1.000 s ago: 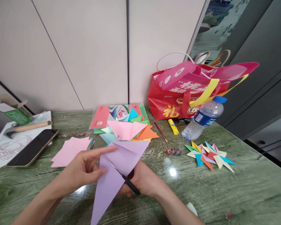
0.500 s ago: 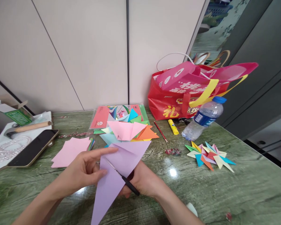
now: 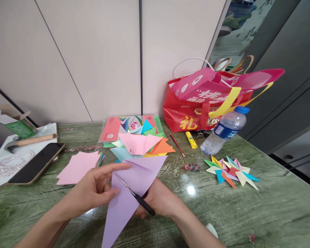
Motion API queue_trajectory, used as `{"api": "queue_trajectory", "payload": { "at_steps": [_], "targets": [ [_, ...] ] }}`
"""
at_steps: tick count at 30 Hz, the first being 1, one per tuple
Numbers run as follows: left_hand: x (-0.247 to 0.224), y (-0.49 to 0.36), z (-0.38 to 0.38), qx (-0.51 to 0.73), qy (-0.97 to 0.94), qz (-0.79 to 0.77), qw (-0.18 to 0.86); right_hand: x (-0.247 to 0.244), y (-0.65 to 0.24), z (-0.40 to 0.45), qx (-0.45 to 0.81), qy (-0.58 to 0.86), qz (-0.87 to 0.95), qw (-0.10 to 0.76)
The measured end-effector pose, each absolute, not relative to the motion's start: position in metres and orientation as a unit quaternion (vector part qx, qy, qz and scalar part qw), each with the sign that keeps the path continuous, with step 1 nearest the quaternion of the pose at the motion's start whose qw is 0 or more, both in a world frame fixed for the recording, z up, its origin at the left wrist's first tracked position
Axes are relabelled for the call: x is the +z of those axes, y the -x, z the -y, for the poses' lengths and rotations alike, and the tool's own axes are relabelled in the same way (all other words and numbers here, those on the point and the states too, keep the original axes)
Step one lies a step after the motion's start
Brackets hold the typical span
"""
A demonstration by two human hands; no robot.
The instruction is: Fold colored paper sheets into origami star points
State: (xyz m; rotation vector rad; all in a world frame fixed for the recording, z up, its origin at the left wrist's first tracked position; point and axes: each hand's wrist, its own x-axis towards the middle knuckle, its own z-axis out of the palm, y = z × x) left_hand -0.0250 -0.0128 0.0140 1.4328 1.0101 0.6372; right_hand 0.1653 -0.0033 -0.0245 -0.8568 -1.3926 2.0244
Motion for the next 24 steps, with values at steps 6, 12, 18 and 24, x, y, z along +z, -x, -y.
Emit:
{"api": "queue_trajectory", "payload": {
  "at_steps": [6, 12, 18, 24],
  "targets": [
    [0.0195, 0.0236, 0.0132, 0.277, -0.616, -0.435, 0.595, -0.025, -0.1656, 0.003, 0.739, 0.324, 0.53, 0.26],
    [0.0177, 0.0225, 0.0128, 0.275, -0.623, -0.436, 0.589, -0.0226, -0.1649, 0.0024, 0.746, 0.323, 0.518, 0.267],
    [0.0114, 0.023, 0.0127, 0.265, -0.625, -0.427, 0.597, -0.0217, -0.1647, 0.0011, 0.753, 0.323, 0.498, 0.282],
    [0.0141, 0.0225, 0.013, 0.261, -0.623, -0.43, 0.599, -0.0238, -0.1661, 0.0025, 0.749, 0.335, 0.509, 0.26]
  ]
}}
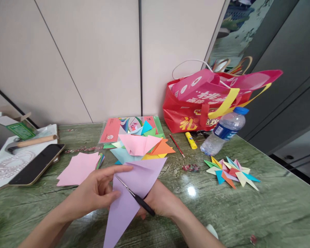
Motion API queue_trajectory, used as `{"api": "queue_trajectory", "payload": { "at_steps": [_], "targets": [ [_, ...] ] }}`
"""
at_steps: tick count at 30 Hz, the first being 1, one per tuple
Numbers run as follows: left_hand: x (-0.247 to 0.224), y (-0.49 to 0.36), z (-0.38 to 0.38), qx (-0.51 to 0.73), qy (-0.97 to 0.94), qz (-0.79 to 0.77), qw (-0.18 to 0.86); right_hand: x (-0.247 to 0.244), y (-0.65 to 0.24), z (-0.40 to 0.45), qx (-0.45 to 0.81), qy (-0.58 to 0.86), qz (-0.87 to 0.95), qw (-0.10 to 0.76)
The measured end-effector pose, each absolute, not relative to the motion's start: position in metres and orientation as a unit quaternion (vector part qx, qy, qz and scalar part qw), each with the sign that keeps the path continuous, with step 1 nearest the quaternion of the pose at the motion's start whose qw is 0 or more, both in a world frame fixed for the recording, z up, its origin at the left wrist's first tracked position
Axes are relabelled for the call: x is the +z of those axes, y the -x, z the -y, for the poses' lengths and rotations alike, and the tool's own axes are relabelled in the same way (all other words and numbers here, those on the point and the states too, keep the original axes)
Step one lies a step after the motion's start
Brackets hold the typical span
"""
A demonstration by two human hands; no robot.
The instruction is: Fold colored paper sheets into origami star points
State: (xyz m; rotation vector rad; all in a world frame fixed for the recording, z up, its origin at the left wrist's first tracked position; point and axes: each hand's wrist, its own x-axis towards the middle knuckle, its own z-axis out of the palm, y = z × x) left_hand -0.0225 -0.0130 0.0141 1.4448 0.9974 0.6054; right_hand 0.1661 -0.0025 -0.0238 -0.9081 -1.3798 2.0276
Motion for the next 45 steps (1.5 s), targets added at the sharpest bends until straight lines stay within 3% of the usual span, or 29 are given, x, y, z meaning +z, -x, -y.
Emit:
{"api": "queue_trajectory", "payload": {
  "at_steps": [16, 23, 26, 30, 38, 45],
  "targets": [
    [0.011, 0.023, 0.012, 0.257, -0.622, -0.427, 0.604, -0.022, -0.165, 0.005, 0.738, 0.352, 0.523, 0.24],
    [0.015, 0.033, -0.001, 0.314, -0.596, -0.456, 0.582, -0.031, -0.175, -0.009, 0.691, 0.353, 0.594, 0.212],
    [0.012, 0.037, -0.008, 0.341, -0.575, -0.468, 0.578, -0.036, -0.182, -0.017, 0.624, 0.419, 0.61, 0.252],
    [0.006, 0.038, -0.011, 0.311, -0.592, -0.522, 0.529, -0.04, -0.183, -0.022, 0.568, 0.454, 0.581, 0.366],
    [0.006, 0.032, -0.007, 0.283, -0.613, -0.457, 0.579, -0.032, -0.174, -0.021, 0.613, 0.404, 0.431, 0.525],
    [0.013, 0.029, 0.001, 0.23, -0.714, -0.418, 0.512, -0.034, -0.175, -0.024, 0.594, 0.431, 0.339, 0.589]
  ]
}}
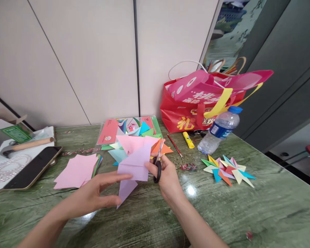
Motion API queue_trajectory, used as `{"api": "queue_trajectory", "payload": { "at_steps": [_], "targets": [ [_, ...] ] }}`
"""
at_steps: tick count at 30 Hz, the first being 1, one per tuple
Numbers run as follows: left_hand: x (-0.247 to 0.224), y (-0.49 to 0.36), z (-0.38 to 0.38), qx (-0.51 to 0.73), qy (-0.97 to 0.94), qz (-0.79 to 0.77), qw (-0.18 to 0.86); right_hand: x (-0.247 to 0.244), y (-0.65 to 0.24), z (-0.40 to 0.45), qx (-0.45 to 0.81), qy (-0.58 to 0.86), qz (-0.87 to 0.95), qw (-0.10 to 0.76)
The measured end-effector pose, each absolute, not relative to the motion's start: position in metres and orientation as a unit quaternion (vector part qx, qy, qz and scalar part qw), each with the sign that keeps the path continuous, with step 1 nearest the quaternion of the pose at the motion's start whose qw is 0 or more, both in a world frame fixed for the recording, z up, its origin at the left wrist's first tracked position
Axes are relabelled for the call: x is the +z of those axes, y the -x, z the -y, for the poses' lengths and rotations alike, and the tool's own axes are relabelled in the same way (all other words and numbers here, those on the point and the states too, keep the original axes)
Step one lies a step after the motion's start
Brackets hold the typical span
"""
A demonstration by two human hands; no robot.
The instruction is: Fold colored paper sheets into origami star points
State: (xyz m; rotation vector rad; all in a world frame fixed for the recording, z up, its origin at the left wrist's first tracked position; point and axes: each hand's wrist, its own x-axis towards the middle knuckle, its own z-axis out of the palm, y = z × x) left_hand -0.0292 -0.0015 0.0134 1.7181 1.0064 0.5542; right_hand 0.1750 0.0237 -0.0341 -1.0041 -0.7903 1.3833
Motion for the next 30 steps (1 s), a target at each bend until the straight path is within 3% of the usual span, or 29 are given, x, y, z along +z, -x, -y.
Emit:
{"api": "queue_trajectory", "payload": {
  "at_steps": [7, 12, 17, 24, 30],
  "targets": [
    [0.014, 0.028, -0.004, 0.404, -0.573, -0.468, 0.539, -0.034, -0.176, -0.021, 0.62, 0.409, 0.427, 0.516],
    [0.003, 0.018, -0.002, 0.363, -0.594, -0.466, 0.546, -0.032, -0.17, -0.018, 0.614, 0.417, 0.468, 0.479],
    [0.002, 0.016, 0.0, 0.344, -0.578, -0.513, 0.534, -0.028, -0.163, -0.025, 0.584, 0.417, 0.488, 0.497],
    [0.007, 0.024, -0.005, 0.429, -0.516, -0.523, 0.526, 0.018, -0.152, -0.016, 0.456, 0.452, 0.515, 0.568],
    [0.007, 0.033, -0.011, 0.449, -0.497, -0.527, 0.524, 0.045, -0.127, -0.002, 0.554, 0.363, 0.466, 0.586]
  ]
}}
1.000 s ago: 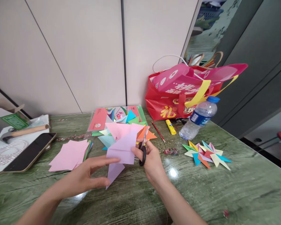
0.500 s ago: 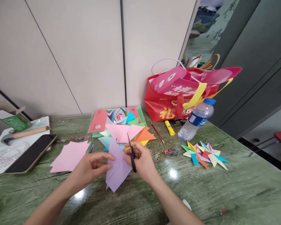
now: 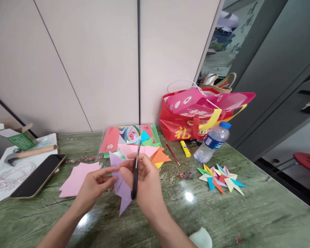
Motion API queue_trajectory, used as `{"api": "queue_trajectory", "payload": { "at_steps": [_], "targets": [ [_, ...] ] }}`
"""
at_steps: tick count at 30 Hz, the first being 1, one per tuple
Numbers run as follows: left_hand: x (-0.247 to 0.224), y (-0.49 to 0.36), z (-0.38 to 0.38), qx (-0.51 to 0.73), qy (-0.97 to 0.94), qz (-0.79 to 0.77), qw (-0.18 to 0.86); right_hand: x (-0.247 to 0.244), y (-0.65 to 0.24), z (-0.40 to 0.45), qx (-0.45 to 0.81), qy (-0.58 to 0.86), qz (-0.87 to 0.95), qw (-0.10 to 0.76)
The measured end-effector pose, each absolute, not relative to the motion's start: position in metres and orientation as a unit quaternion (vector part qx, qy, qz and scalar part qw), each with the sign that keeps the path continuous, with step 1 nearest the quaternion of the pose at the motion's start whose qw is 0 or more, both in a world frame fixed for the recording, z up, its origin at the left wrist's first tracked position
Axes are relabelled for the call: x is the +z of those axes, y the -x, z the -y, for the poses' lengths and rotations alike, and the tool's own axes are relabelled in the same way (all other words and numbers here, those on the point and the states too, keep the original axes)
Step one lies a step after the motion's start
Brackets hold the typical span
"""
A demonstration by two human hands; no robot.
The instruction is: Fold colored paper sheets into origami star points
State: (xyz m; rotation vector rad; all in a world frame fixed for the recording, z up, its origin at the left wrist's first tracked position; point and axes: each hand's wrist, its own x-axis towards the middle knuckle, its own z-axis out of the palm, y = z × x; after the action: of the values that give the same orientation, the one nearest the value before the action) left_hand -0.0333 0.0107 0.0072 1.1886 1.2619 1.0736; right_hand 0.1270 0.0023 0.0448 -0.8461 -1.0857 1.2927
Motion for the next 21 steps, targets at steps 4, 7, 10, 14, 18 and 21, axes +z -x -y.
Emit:
{"api": "queue_trajectory", "payload": {
  "at_steps": [4, 7, 10, 14, 18, 21],
  "targets": [
    [0.01, 0.038, -0.016, 0.472, -0.462, -0.555, 0.506, 0.016, -0.121, -0.018, 0.559, 0.388, 0.477, 0.556],
    [0.012, 0.038, -0.02, 0.507, -0.428, -0.571, 0.484, -0.008, -0.123, -0.029, 0.567, 0.419, 0.474, 0.528],
    [0.011, 0.035, -0.02, 0.524, -0.401, -0.565, 0.496, -0.022, -0.124, -0.03, 0.565, 0.435, 0.494, 0.497],
    [0.006, 0.033, -0.017, 0.535, -0.395, -0.557, 0.497, -0.03, -0.118, -0.025, 0.524, 0.475, 0.53, 0.467],
    [-0.001, 0.034, -0.018, 0.536, -0.396, -0.557, 0.495, -0.031, -0.113, -0.023, 0.569, 0.471, 0.467, 0.486],
    [-0.004, 0.032, -0.018, 0.517, -0.413, -0.556, 0.504, -0.028, -0.113, -0.025, 0.614, 0.439, 0.421, 0.503]
  ]
}}
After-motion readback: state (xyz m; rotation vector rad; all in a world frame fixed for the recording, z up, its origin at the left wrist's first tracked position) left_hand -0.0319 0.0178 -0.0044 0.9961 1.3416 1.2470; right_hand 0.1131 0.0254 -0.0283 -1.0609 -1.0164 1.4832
